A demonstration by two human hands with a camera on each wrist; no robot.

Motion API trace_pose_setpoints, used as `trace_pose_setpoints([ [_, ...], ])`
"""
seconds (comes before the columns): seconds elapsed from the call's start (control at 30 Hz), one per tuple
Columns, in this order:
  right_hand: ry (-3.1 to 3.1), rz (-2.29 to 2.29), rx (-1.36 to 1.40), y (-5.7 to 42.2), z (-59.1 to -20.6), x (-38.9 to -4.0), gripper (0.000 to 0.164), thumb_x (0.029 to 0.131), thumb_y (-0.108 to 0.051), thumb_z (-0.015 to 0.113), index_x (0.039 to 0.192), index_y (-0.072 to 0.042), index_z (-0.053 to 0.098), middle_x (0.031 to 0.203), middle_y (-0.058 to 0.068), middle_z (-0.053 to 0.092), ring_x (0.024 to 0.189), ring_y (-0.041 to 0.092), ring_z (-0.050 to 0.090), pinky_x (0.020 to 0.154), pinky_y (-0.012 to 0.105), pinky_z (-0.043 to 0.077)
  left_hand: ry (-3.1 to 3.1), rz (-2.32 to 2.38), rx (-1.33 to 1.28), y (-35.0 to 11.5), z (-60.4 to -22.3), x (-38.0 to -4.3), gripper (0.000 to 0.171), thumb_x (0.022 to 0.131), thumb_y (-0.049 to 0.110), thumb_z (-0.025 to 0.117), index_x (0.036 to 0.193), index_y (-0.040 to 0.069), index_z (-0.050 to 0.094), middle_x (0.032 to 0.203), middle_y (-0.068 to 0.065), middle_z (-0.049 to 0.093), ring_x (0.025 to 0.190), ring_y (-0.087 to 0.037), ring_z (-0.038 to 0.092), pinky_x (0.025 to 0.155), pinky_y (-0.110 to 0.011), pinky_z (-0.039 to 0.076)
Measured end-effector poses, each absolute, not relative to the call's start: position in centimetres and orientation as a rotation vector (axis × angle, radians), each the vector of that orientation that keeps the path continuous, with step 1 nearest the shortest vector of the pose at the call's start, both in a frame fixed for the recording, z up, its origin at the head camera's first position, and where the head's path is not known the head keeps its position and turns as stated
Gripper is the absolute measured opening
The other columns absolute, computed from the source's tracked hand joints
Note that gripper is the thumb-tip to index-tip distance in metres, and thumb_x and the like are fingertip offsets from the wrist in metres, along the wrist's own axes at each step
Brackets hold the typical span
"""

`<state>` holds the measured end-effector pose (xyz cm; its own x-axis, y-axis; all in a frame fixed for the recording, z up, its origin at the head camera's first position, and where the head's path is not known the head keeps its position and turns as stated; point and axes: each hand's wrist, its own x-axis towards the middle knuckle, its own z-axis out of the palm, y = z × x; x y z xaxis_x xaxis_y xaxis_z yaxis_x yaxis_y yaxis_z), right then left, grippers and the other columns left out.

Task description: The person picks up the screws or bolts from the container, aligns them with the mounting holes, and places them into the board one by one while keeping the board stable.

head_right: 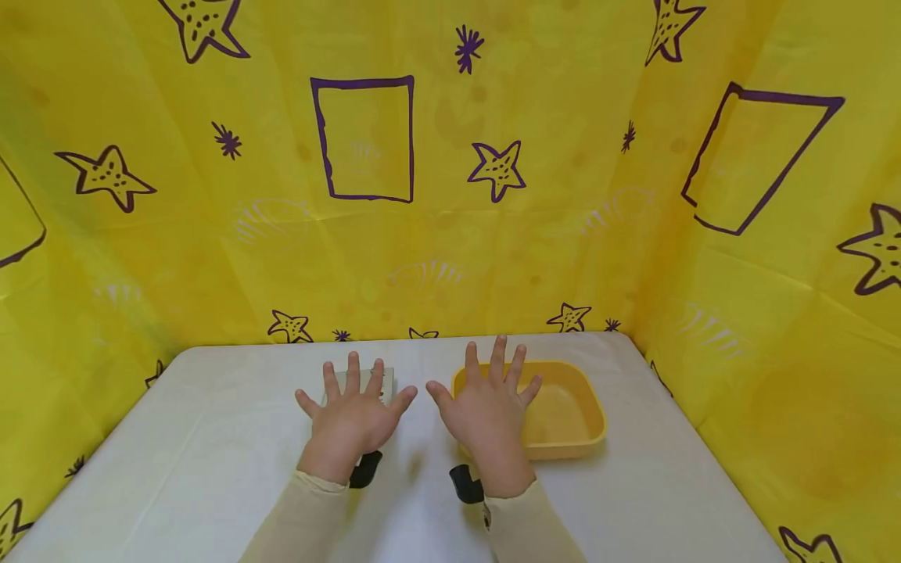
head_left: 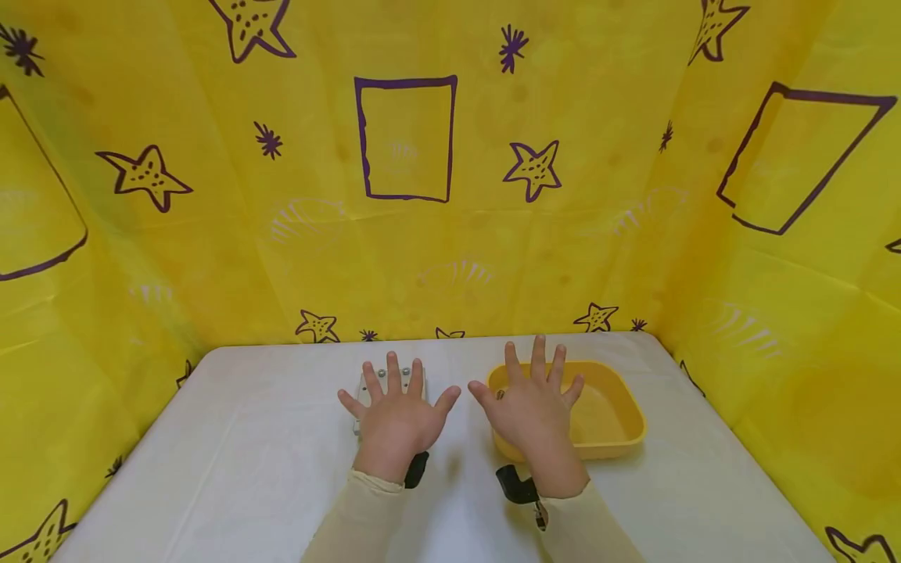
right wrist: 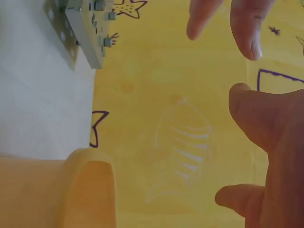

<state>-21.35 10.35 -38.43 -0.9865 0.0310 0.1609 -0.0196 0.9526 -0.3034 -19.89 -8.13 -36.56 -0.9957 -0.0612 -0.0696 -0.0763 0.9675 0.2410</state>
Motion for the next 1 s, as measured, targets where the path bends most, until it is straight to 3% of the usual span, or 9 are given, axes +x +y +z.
trace_pose_setpoints([
  [0.2, -2.884, 1.046, 0.048, 15.3, -36.9, -22.8, 0.095, 0.089, -0.074, 0.051, 0.161, -0.021, 0.02, 0.165, 0.017, -0.005, 0.146, 0.046, -0.009, 0.105, 0.077, 0.004, 2.961, 0.744, 0.009, -12.1, -36.8, -21.3, 0.103, 0.084, 0.083, 0.044, 0.162, 0.021, 0.014, 0.164, -0.019, -0.007, 0.141, -0.059, -0.008, 0.1, -0.081, -0.004],
  [0.4, -2.646, 1.742, 0.196, 19.5, -36.5, -23.1, 0.089, 0.091, -0.05, 0.068, 0.161, -0.029, 0.017, 0.166, 0.007, 0.001, 0.147, 0.043, 0.009, 0.112, 0.065, 0.017, 2.693, 1.22, 0.068, -19.1, -39.3, -22.6, 0.107, 0.084, 0.064, 0.069, 0.161, 0.031, 0.002, 0.163, -0.017, -0.016, 0.144, -0.054, -0.005, 0.105, -0.076, 0.008],
  [0.47, -2.636, 1.802, 0.245, 19.9, -37.1, -23.1, 0.089, 0.09, -0.047, 0.072, 0.16, -0.03, 0.019, 0.166, 0.007, 0.006, 0.145, 0.043, 0.022, 0.111, 0.062, 0.023, 2.61, 1.342, 0.06, -21.0, -40.6, -22.8, 0.106, 0.084, 0.054, 0.075, 0.161, 0.036, 0.003, 0.164, -0.015, -0.015, 0.145, -0.05, 0.005, 0.108, -0.073, 0.012],
  [0.53, -2.653, 1.803, 0.263, 19.9, -37.9, -23.2, 0.089, 0.088, -0.047, 0.074, 0.159, -0.032, 0.024, 0.165, 0.008, 0.013, 0.139, 0.041, 0.035, 0.11, 0.059, 0.028, 2.52, 1.458, 0.065, -22.5, -41.8, -22.9, 0.105, 0.085, 0.04, 0.079, 0.16, 0.038, 0.006, 0.164, -0.019, -0.003, 0.14, -0.049, 0.028, 0.109, -0.069, 0.017],
  [0.63, -2.719, 1.732, 0.24, 19.5, -39.5, -23.7, 0.086, 0.084, -0.048, 0.078, 0.156, -0.034, 0.033, 0.161, 0.011, 0.027, 0.128, 0.037, 0.051, 0.106, 0.055, 0.038, 2.411, 1.571, 0.066, -24.0, -43.3, -23.0, 0.103, 0.083, 0.024, 0.083, 0.159, 0.041, 0.016, 0.162, -0.021, 0.015, 0.113, -0.041, 0.06, 0.109, -0.065, 0.025],
  [0.7, -2.755, 1.699, 0.232, 19.0, -40.4, -24.1, 0.081, 0.084, -0.043, 0.08, 0.154, -0.031, 0.04, 0.155, 0.017, 0.036, 0.119, 0.034, 0.058, 0.1, 0.051, 0.045, 2.357, 1.616, 0.051, -24.4, -44.1, -23.2, 0.1, 0.081, 0.02, 0.084, 0.158, 0.041, 0.024, 0.159, -0.02, 0.024, 0.094, -0.032, 0.066, 0.106, -0.062, 0.032],
  [0.83, -2.819, 1.671, 0.25, 17.8, -42.0, -24.5, 0.072, 0.083, -0.026, 0.083, 0.148, -0.02, 0.051, 0.146, 0.025, 0.045, 0.098, 0.029, 0.064, 0.083, 0.044, 0.055, 2.373, 1.612, -0.009, -24.5, -45.4, -23.6, 0.088, 0.078, 0.026, 0.086, 0.153, 0.038, 0.041, 0.154, -0.015, 0.033, 0.081, -0.029, 0.065, 0.095, -0.052, 0.04],
  [0.9, -2.873, 1.606, 0.281, 17.2, -42.5, -24.7, 0.07, 0.081, -0.022, 0.085, 0.144, -0.017, 0.055, 0.142, 0.025, 0.049, 0.096, 0.029, 0.064, 0.082, 0.043, 0.055, 2.421, 1.579, -0.028, -24.5, -46.0, -23.8, 0.084, 0.077, 0.03, 0.086, 0.15, 0.034, 0.047, 0.152, -0.015, 0.038, 0.088, -0.029, 0.062, 0.095, -0.051, 0.038],
  [1.0, -2.943, 1.468, 0.341, 16.5, -43.0, -24.8, 0.067, 0.079, -0.018, 0.086, 0.14, -0.016, 0.059, 0.136, 0.022, 0.055, 0.106, 0.034, 0.062, 0.089, 0.047, 0.05, 2.477, 1.541, -0.024, -24.5, -46.5, -24.0, 0.08, 0.076, 0.032, 0.086, 0.148, 0.028, 0.051, 0.154, -0.013, 0.039, 0.111, -0.032, 0.051, 0.105, -0.059, 0.027],
])
